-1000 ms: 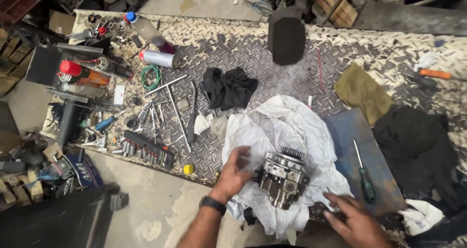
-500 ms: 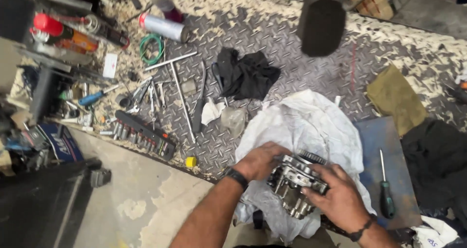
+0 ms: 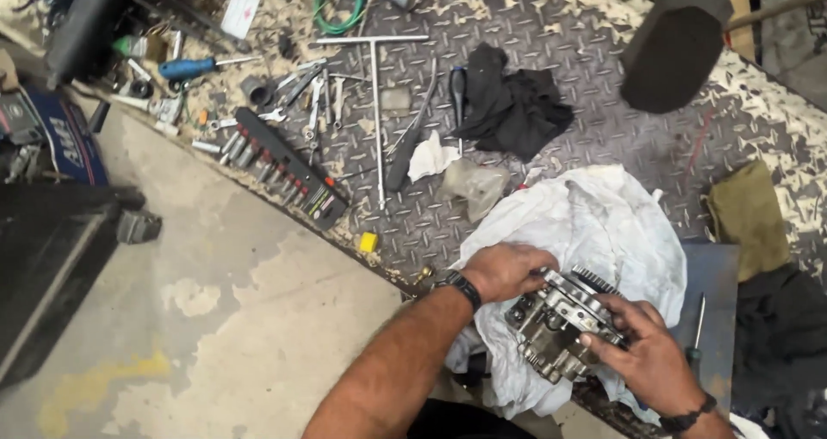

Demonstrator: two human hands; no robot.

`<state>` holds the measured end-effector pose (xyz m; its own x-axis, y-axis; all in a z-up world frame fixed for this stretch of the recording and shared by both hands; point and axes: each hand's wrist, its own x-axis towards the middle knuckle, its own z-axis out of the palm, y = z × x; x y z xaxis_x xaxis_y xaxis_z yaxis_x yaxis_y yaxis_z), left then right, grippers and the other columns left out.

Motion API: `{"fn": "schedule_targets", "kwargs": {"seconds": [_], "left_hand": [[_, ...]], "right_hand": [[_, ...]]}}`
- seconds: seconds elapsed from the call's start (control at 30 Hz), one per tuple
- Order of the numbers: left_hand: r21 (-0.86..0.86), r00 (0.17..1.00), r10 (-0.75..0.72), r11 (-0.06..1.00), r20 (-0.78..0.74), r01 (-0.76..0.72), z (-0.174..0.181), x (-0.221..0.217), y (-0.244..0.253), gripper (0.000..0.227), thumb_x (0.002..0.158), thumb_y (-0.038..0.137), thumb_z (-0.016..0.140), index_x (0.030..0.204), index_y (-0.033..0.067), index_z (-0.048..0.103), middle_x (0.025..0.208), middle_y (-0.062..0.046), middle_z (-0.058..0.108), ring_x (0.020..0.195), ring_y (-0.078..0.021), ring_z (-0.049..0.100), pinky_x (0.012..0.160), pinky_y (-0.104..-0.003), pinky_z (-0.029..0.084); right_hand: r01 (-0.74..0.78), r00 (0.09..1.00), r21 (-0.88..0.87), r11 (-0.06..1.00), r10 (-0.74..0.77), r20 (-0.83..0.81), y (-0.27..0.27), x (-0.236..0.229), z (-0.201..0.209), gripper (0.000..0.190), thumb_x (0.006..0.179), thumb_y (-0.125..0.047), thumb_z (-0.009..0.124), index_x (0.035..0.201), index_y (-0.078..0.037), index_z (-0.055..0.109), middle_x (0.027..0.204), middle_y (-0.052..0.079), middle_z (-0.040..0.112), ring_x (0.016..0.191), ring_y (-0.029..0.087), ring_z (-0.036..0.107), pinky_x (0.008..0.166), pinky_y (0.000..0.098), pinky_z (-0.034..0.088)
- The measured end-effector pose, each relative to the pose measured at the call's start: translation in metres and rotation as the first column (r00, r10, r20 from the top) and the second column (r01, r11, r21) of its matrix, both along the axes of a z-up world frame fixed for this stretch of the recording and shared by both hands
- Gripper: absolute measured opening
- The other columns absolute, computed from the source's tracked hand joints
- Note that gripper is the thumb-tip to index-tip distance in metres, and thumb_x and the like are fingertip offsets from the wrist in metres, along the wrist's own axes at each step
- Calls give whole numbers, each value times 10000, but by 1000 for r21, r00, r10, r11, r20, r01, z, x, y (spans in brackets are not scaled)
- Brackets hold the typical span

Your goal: The person holds a metallic mechanical component, likely a starter motor, over a workbench and rotates it to view different sides. They use a screwdriver to point at specific features on the part and later wipe it with a black cloth.

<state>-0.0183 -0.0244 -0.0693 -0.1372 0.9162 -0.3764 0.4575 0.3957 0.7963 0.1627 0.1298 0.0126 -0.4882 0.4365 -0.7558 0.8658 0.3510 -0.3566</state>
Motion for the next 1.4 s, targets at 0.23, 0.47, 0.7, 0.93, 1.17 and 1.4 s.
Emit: {"fn": "schedule_targets", "kwargs": {"seconds": [0.23, 0.47, 0.7, 0.93, 1.17, 1.4], "left_hand": [[-38, 998, 35, 999, 45, -33, 6, -2, -5, 245, 925, 301, 552, 1170, 308, 536, 1108, -7, 648, 1012, -231, 596, 733, -388, 546], [-137, 990, 57, 990, 128, -39, 18, -10, -11, 281, 926, 288, 547, 1200, 351, 538, 1101, -33, 619, 994, -232, 594, 769, -366, 525], [-90, 969, 161, 985, 186, -146, 6, -9, -14, 271, 903, 168, 582, 1140, 298, 594, 1095, 6, 649, 973, -190, 621, 774, -331, 522], [-174, 928, 217, 970, 301, -171, 41, -13, -21, 332, 921, 125, 536, 1212, 274, 592, 1262, -35, 622, 1104, -213, 601, 915, -346, 509], [-418, 812, 420, 875, 406, -243, 102, -9, -48, 468, 851, -143, 392, 1261, 67, 475, 1241, -111, 477, 1058, -256, 495, 902, -368, 470], [-550, 621, 576, 792, 531, -265, 92, 11, -65, 206, 977, 122, 378, 1053, 34, 547, 1052, -104, 573, 962, -231, 563, 891, -378, 500]], "right_hand": [[56, 998, 0, 998, -56, -34, -5, 2, 1, 525, 750, -217, 752, 1259, -202, 625, 1048, 78, 481, 1005, 238, 541, 887, 404, 443], [52, 995, 27, 998, -49, -91, -5, 6, -5, 580, 727, -194, 751, 1287, -163, 604, 1149, 86, 505, 1114, 229, 558, 961, 363, 457], [-3, 987, 90, 996, 18, -162, -2, 15, -12, 606, 708, -157, 770, 1293, -142, 615, 1105, 96, 520, 976, 210, 553, 883, 314, 448], [-201, 964, 269, 942, 239, -115, -11, 14, -9, 616, 691, -302, 751, 1281, -211, 596, 1112, 103, 594, 1138, 212, 523, 988, 311, 388], [-358, 925, 462, 811, 374, 60, -52, -13, 3, 902, 629, -599, 695, 1306, -46, 474, 1300, 248, 475, 1243, 392, 406, 1003, 538, 336], [-253, 846, 640, 725, 487, -217, -34, 26, -38, 743, 596, -439, 786, 1170, -16, 576, 1175, 168, 574, 1197, 338, 488, 1011, 503, 321]]}}
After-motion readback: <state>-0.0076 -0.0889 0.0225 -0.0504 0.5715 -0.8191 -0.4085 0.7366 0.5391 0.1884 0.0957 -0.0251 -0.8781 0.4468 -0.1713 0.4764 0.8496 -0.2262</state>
